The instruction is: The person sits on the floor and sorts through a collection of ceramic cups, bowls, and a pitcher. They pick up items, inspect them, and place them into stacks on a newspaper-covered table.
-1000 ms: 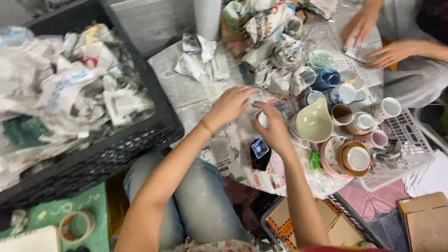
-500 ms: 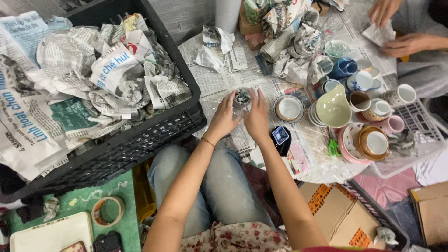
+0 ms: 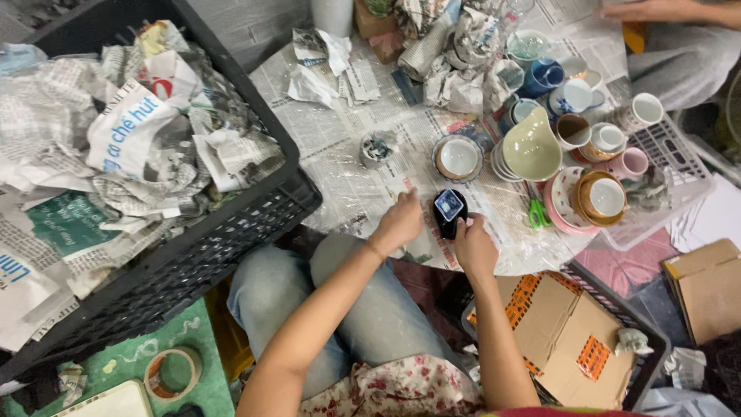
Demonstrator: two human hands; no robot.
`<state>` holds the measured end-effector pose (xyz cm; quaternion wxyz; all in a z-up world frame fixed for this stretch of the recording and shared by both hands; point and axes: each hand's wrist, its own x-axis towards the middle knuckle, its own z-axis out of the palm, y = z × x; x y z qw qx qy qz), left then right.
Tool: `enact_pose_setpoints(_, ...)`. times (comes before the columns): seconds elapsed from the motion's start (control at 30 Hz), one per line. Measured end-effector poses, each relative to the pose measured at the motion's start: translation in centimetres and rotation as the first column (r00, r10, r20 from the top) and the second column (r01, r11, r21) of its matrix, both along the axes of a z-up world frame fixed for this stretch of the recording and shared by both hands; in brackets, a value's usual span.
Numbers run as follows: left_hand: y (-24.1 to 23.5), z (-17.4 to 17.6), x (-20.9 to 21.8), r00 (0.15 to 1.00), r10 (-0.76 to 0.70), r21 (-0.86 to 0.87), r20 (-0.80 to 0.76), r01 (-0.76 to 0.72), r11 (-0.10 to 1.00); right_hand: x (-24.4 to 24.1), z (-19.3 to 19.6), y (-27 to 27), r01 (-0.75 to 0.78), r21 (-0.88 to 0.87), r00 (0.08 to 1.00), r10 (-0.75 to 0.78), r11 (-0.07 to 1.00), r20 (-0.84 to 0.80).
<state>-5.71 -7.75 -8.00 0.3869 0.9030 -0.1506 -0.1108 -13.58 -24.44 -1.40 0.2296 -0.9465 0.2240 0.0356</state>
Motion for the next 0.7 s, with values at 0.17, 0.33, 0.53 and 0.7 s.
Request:
enact_pose_setpoints(0.17, -6.2, -7.9, 7.2, 0.974, 0.201, -0.086, -0.101, -0.210, 0.974, -0.2, -2.7, -1.6, -0.027, 0.047, 0.999, 0.026, 0.999, 0.021)
enact_pose_setpoints(0.33, -8.8, -9.6, 9.9, 0.949, 0.314, -0.292, 0.028, -0.293, 0.911, -1.5, -1.7, -2.3, -0.002, -0.011, 0.999, 0.002, 1.000, 0.051)
enact_pose_setpoints(0.53, -8.9, -7.6, 9.1, 0.942, 0.276, -0.579, -0.189, -0.334, 0.744, -2.9, 3.3, -4.9, 0.025, 0.064, 0.996, -0.030, 0.998, 0.083)
enact_pose_setpoints(0.7, -8.8, -6.5, 8.7, 0.911, 0.169, -0.687, -0.377, -0.397, 0.609, -1.6, 7.1, -9.0, 0.029, 0.100, 0.994, -0.040, 0.995, 0.106)
